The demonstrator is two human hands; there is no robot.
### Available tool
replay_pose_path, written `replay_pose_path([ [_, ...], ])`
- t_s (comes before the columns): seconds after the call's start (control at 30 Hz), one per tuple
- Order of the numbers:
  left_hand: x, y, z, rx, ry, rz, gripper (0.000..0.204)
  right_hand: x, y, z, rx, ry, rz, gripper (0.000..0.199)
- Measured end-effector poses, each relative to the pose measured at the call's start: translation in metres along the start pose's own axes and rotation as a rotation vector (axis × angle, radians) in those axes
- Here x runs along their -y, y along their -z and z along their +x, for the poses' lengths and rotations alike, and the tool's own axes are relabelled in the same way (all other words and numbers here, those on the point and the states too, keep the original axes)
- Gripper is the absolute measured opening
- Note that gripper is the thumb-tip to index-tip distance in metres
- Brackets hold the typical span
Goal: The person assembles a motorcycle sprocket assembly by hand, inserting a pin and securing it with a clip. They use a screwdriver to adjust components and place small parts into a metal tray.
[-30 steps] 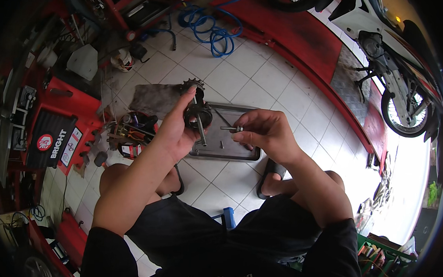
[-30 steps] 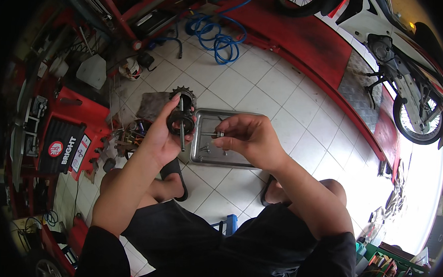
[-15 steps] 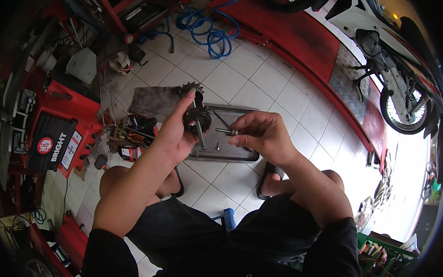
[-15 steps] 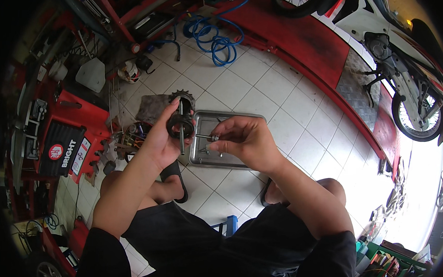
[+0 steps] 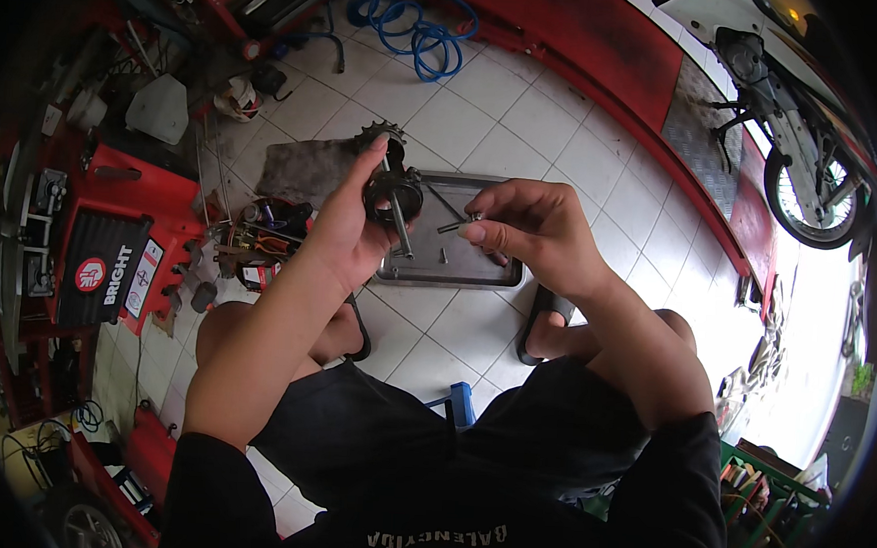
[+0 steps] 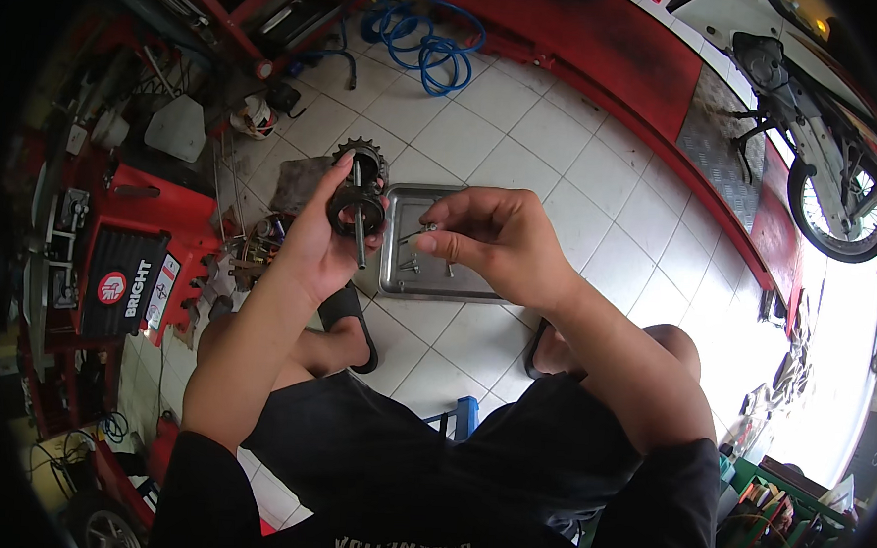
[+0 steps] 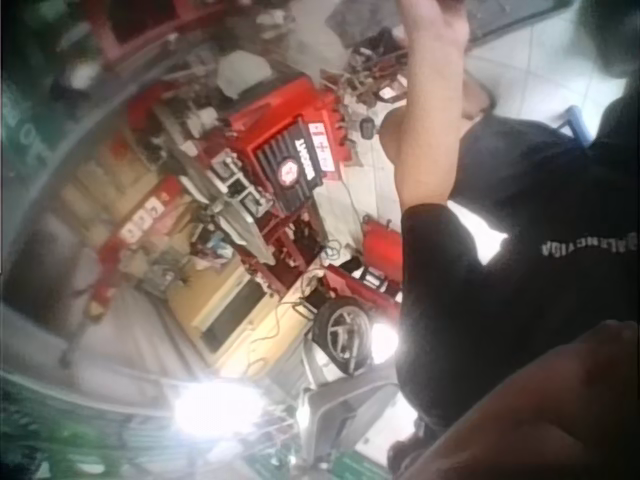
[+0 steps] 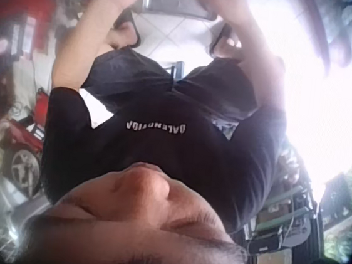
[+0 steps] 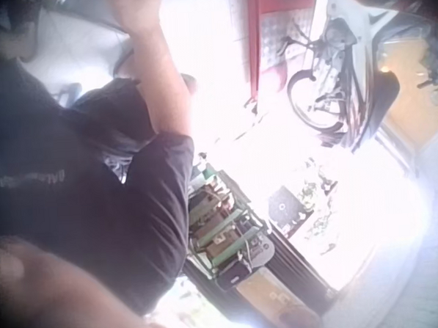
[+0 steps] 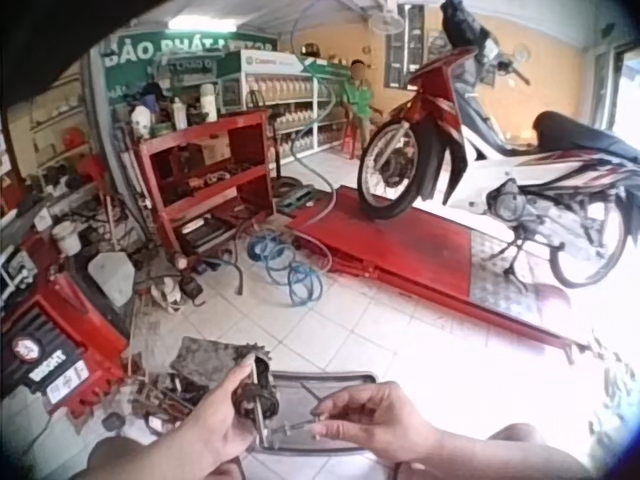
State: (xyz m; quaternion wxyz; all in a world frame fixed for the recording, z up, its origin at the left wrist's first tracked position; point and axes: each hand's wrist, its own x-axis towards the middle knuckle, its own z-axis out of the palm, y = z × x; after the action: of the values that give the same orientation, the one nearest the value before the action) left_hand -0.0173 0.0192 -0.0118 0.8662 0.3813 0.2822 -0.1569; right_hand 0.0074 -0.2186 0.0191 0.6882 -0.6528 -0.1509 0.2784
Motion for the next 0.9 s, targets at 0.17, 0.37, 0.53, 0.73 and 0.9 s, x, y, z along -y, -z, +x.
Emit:
replay_pose_path([
  [0.17,0.0008,0.001,0.002,-0.01,0.008,0.005,0.037,0.0016,0.0,-0.0006,0.0,0.026,0.008,0.021],
  [0.37,0.0028,0.0011,0.0041,-0.059,-0.028,0.035,0.046,0.0019,0.0025,-0.0004,0.019,0.008,0.006,0.02],
  [0.53,0.0032,0.0021,0.0051,-0.049,-0.026,0.027,0.047,0.0029,0.0019,-0.0008,0.017,0.024,0.008,0.021],
  [0.73,0.0009,-0.0001,0.0019,-0.044,-0.006,-0.003,0.038,0.0036,0.0017,-0.0003,0.018,0.022,0.002,0.021],
  [0.9,0.0022,0.0026,0.0045,-0.045,-0.028,0.016,0.046,0.0025,0.0012,-0.0004,0.018,0.028,0.012,0.021],
])
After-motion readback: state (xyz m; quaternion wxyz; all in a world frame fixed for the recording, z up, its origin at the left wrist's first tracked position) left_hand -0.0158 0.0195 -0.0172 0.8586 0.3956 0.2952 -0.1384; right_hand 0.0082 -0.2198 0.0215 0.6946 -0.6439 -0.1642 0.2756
